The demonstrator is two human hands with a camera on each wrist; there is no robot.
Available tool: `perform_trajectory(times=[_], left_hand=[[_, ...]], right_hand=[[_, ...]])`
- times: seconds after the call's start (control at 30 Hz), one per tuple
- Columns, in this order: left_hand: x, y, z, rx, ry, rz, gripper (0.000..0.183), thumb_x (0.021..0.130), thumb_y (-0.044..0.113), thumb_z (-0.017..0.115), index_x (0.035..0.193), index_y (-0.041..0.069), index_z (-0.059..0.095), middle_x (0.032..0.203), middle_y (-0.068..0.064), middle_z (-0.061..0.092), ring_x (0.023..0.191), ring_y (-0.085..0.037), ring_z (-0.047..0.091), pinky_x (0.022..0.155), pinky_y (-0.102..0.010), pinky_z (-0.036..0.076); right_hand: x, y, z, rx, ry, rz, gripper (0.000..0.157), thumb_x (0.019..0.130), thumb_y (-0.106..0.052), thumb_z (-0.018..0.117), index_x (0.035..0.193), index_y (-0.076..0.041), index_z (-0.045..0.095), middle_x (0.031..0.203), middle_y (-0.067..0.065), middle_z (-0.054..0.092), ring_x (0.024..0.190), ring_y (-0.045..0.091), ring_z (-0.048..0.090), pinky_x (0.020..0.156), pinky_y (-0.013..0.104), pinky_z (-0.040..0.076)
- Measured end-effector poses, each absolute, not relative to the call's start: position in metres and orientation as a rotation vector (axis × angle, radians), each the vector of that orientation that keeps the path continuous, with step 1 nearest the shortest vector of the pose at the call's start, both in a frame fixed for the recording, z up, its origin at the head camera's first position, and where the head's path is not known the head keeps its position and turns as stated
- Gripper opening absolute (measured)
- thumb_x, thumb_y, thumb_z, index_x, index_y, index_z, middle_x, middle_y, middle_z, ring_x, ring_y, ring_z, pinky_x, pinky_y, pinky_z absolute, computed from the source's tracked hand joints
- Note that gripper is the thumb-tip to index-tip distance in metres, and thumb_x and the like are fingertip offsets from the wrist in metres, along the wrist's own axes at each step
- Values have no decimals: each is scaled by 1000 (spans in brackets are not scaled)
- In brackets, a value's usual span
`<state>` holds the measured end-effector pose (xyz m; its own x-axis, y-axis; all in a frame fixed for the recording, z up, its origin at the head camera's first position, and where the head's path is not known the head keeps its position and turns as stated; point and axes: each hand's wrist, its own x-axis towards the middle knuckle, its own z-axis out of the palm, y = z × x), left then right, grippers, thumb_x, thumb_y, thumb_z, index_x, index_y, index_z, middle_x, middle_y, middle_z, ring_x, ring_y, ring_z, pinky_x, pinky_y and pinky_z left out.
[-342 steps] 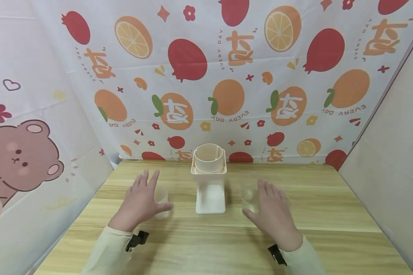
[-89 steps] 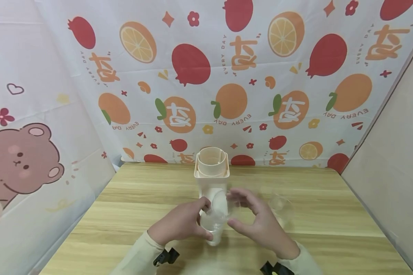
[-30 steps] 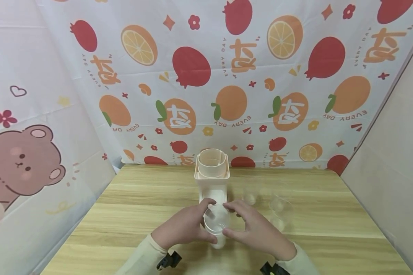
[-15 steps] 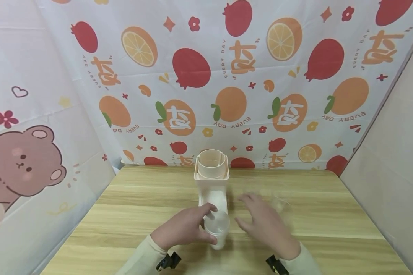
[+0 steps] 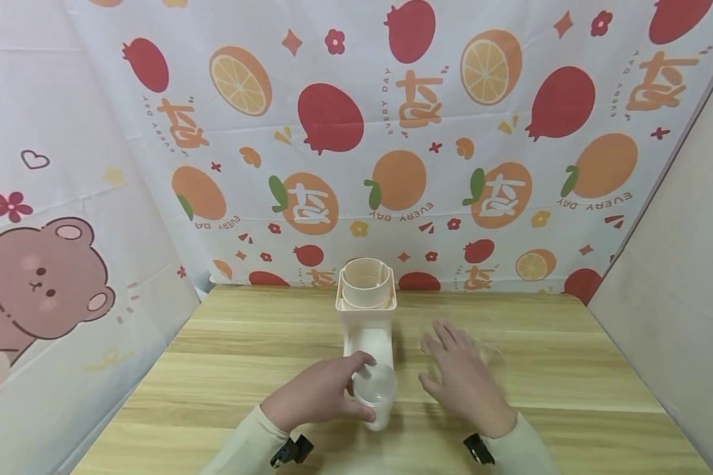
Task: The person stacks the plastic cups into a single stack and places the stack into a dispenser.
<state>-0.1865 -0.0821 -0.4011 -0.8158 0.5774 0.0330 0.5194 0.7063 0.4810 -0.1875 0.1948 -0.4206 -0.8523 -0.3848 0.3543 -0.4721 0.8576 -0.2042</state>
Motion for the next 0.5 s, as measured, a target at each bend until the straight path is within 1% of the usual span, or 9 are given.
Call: perform_trajectory(times=[0.07,0.23,0.37,0.5], left_hand=[[-186,-82,-401,901,2790,730,76,72,53,90,132,18,59,84,16,61,68,-2,56,67,-24,48],[-185,-81,-399,898,2790,735,76,73,53,90,133,17,59,82,16,60,68,-2,56,66,-24,48],[-185,-81,-399,890,2793,733,76,73,53,90,133,18,59,84,16,60,69,-2,56,67,-24,48],[-184,-81,-400,898,2795,727,76,73,55,89,132,18,59,85,16,61,69,-1,56,66,-24,48]], right_hand=[[-188,195,-423,635,-2743,401,65,89,-28,80,142,2,58,156,26,43,146,46,38,120,60,22],[-190,196,-426,624,-2751,373,64,88,-29,81,139,3,59,157,29,40,145,48,36,120,63,21],[-191,195,-429,623,-2763,365,62,88,-29,81,137,3,61,159,28,37,147,49,34,120,64,18],[-192,195,-432,626,-2777,338,63,88,-29,80,139,2,59,159,27,39,147,48,35,120,65,18]])
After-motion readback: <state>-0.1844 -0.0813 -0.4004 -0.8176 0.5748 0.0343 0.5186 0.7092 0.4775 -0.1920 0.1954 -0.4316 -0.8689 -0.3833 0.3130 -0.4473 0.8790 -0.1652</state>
